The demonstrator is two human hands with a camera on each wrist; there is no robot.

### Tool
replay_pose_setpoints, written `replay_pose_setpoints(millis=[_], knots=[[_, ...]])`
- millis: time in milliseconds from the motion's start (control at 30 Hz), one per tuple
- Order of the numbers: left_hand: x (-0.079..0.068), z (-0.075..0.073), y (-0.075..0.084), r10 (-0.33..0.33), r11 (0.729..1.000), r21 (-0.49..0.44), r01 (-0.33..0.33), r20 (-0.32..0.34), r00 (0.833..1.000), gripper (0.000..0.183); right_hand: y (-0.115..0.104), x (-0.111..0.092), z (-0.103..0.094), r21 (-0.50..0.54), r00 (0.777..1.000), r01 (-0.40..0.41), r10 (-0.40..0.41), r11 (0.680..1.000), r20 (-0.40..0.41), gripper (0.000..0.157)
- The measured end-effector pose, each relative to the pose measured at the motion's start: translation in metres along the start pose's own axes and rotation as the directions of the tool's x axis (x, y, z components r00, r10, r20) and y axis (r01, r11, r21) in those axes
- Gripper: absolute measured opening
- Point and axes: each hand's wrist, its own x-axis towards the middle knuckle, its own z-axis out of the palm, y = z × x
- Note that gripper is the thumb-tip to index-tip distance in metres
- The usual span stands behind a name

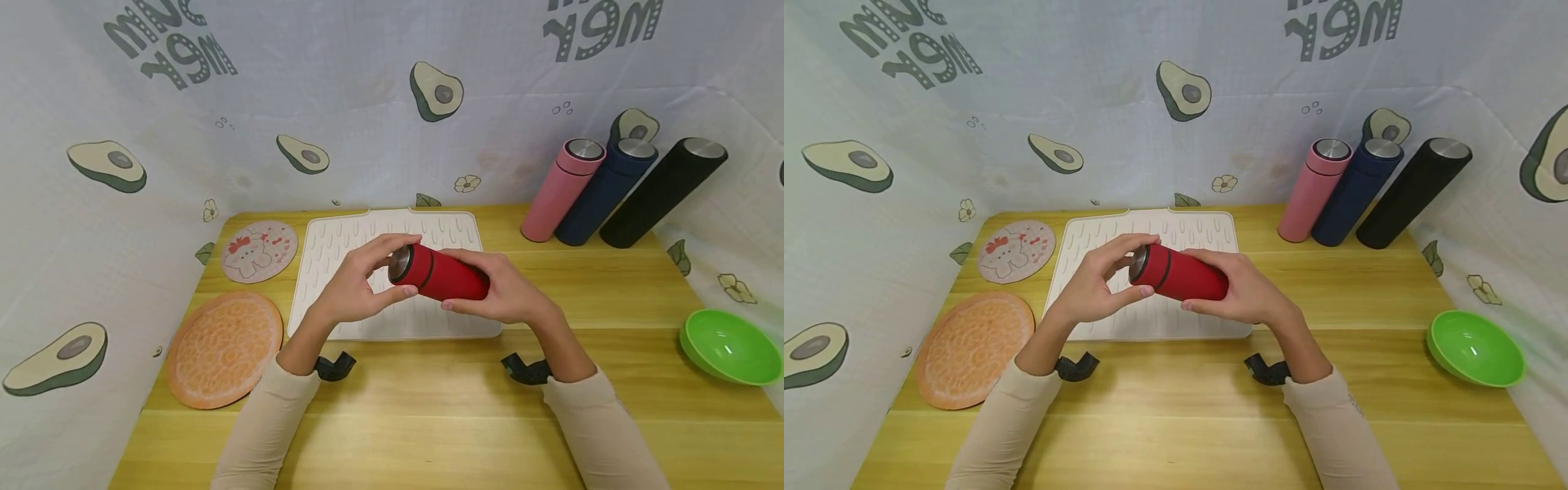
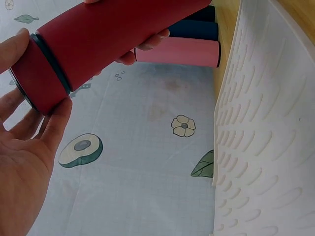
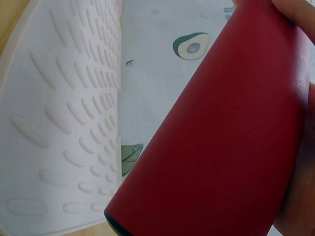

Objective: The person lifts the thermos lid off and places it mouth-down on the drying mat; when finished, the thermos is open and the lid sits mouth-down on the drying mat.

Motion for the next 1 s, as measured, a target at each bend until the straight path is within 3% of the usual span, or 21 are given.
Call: replay_pose_setpoints(millis=[233,500,633,867,933,1000], knots=[[0.000,0.002,0.001,-0.046,0.997,0.053,0.047,-0.033,0.998,0.064,-0.001,0.001,0.001,-0.056,0.999,0.030,-0.033,0.998,-0.041,0.072],[-0.001,0.005,0.001,-0.121,0.984,0.115,0.139,-0.148,0.981,0.057,-0.003,0.001,0.005,-0.192,0.991,0.058,-0.080,0.980,-0.111,0.076],[-0.002,0.006,0.001,-0.185,0.976,0.080,0.204,-0.202,0.962,0.050,-0.007,0.001,0.007,-0.242,0.988,0.050,-0.083,0.969,-0.129,0.077],[-0.003,0.009,-0.001,-0.281,0.949,0.055,0.311,-0.304,0.910,0.045,-0.011,0.001,0.010,-0.315,0.981,0.057,-0.111,0.948,-0.157,0.078],[-0.003,0.008,-0.001,-0.287,0.947,0.051,0.316,-0.302,0.909,0.050,-0.011,0.001,0.010,-0.319,0.981,0.052,-0.109,0.946,-0.162,0.078],[-0.004,0.007,-0.003,-0.278,0.954,0.033,0.297,-0.268,0.923,0.056,-0.011,0.000,0.009,-0.312,0.981,0.044,-0.100,0.949,-0.167,0.079]])
